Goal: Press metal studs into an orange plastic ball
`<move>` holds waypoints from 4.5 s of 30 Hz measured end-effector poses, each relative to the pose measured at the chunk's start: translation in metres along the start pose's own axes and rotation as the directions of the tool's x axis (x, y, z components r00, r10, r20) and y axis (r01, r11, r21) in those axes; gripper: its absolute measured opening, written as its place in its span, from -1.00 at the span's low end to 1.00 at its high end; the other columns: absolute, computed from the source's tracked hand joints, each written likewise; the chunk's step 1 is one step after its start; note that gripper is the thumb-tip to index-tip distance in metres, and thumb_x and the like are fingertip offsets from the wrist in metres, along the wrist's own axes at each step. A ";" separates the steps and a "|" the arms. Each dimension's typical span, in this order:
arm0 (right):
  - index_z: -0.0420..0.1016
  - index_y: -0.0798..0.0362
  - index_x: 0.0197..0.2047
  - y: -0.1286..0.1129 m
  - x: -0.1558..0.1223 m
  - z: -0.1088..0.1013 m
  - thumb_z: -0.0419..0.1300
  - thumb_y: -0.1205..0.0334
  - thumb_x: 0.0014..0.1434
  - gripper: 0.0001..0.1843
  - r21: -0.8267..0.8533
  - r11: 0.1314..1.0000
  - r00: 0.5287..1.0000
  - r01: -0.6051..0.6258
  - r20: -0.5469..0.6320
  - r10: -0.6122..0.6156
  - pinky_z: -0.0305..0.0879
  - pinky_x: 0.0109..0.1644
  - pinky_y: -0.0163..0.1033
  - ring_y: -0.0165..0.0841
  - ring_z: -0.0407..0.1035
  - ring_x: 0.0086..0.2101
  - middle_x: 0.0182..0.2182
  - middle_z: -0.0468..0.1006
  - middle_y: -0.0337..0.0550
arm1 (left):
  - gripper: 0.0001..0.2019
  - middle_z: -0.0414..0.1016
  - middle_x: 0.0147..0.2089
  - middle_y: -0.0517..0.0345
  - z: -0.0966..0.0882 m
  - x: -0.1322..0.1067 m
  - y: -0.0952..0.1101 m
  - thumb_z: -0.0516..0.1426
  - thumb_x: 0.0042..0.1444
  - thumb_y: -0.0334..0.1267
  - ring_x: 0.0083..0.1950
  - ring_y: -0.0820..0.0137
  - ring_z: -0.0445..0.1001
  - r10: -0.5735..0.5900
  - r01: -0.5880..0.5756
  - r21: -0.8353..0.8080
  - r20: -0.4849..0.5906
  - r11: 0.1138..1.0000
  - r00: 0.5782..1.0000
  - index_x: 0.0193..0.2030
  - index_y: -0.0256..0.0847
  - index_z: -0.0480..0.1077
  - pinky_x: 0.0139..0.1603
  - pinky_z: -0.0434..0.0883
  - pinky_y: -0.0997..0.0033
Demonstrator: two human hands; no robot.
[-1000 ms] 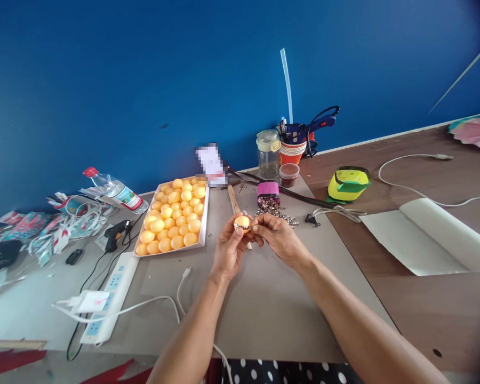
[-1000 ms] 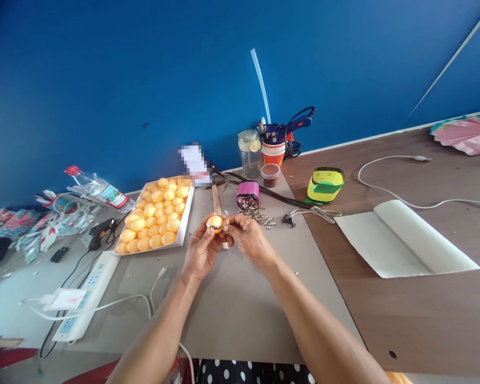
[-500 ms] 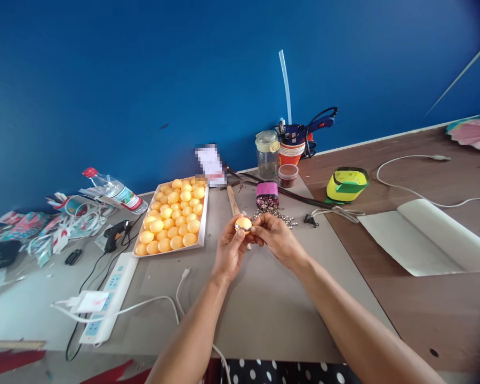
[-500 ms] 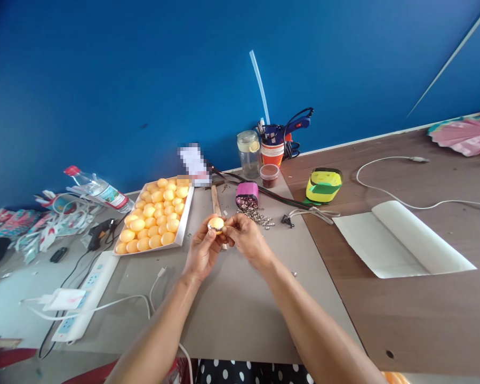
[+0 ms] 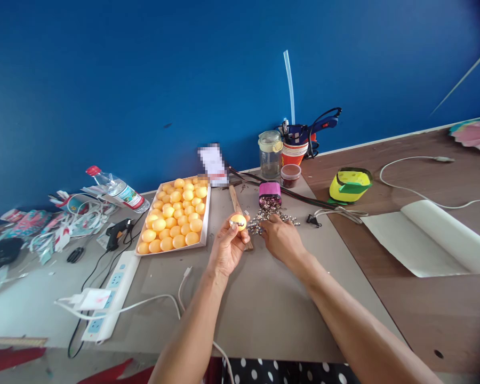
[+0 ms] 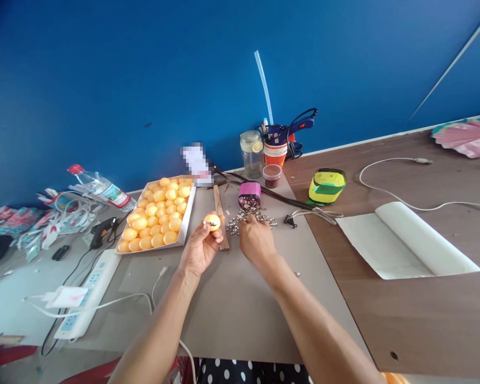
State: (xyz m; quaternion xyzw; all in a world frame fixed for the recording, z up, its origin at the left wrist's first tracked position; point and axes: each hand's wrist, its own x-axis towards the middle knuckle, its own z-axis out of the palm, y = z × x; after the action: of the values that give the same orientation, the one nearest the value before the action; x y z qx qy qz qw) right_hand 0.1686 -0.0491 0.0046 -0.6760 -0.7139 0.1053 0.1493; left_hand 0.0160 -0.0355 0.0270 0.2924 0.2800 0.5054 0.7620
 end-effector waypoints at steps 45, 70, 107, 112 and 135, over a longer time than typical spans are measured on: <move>0.34 0.05 -0.45 -0.015 0.003 -0.008 0.26 0.09 -0.02 -0.77 0.998 -0.065 0.985 -0.027 0.038 0.170 0.03 -0.58 -0.35 -0.54 0.12 -0.68 -0.67 0.29 -0.39 | -0.65 0.49 -0.22 0.08 0.002 -0.003 0.003 0.25 -0.02 -0.32 -0.41 0.56 0.41 -0.071 0.067 -0.069 -0.062 0.995 0.996 -0.05 -0.26 0.41 -0.35 0.41 0.55; 0.38 0.09 -0.49 -0.026 -0.004 -0.013 0.33 0.11 -0.07 -0.74 0.986 -0.145 0.996 -0.085 0.088 0.010 0.04 -0.52 -0.36 -0.55 0.11 -0.59 -0.61 0.36 -0.32 | -0.67 0.49 -0.24 0.15 -0.001 -0.002 -0.003 0.26 -0.01 -0.32 -0.38 0.56 0.44 -0.030 0.030 0.000 0.003 1.000 1.000 -0.05 -0.21 0.42 -0.30 0.40 0.53; 0.37 0.10 -0.46 -0.018 -0.003 -0.012 0.26 0.15 -0.03 -0.79 0.985 -0.064 0.987 -0.158 0.159 0.019 0.12 -0.46 -0.33 -0.51 0.20 -0.56 -0.59 0.38 -0.31 | -0.58 0.46 -0.38 0.19 0.004 -0.005 -0.012 0.25 0.00 -0.21 -0.43 0.44 0.46 0.047 -0.048 0.209 0.012 0.977 0.999 0.02 -0.18 0.32 -0.34 0.36 0.40; 0.33 0.10 -0.48 -0.017 -0.002 -0.012 0.30 0.17 -0.11 -0.76 0.978 -0.077 0.979 -0.194 0.199 0.053 0.11 -0.47 -0.33 -0.53 0.19 -0.59 -0.62 0.38 -0.33 | -0.56 0.47 -0.36 0.21 0.005 -0.005 -0.013 0.27 -0.03 -0.19 -0.43 0.44 0.48 0.037 -0.035 0.267 -0.002 0.963 0.999 0.01 -0.16 0.32 -0.37 0.34 0.44; 0.48 0.06 -0.28 -0.012 0.004 0.005 -0.03 0.38 0.18 -0.75 -0.070 0.997 0.998 0.028 -0.060 -0.032 0.07 -0.23 -0.20 -0.29 0.38 -0.33 -0.29 0.47 -0.03 | -0.74 0.52 -0.29 0.08 -0.004 0.003 -0.005 0.28 -0.03 -0.27 -0.40 0.53 0.46 0.031 -0.033 -0.011 -0.145 0.999 0.989 -0.19 -0.32 0.45 -0.34 0.46 0.54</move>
State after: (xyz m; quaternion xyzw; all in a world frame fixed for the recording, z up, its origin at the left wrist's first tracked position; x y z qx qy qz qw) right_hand 0.1557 -0.0458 0.0047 -0.6728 -0.7223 0.0574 0.1492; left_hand 0.0172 -0.0333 0.0199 0.2542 0.3265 0.5395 0.7334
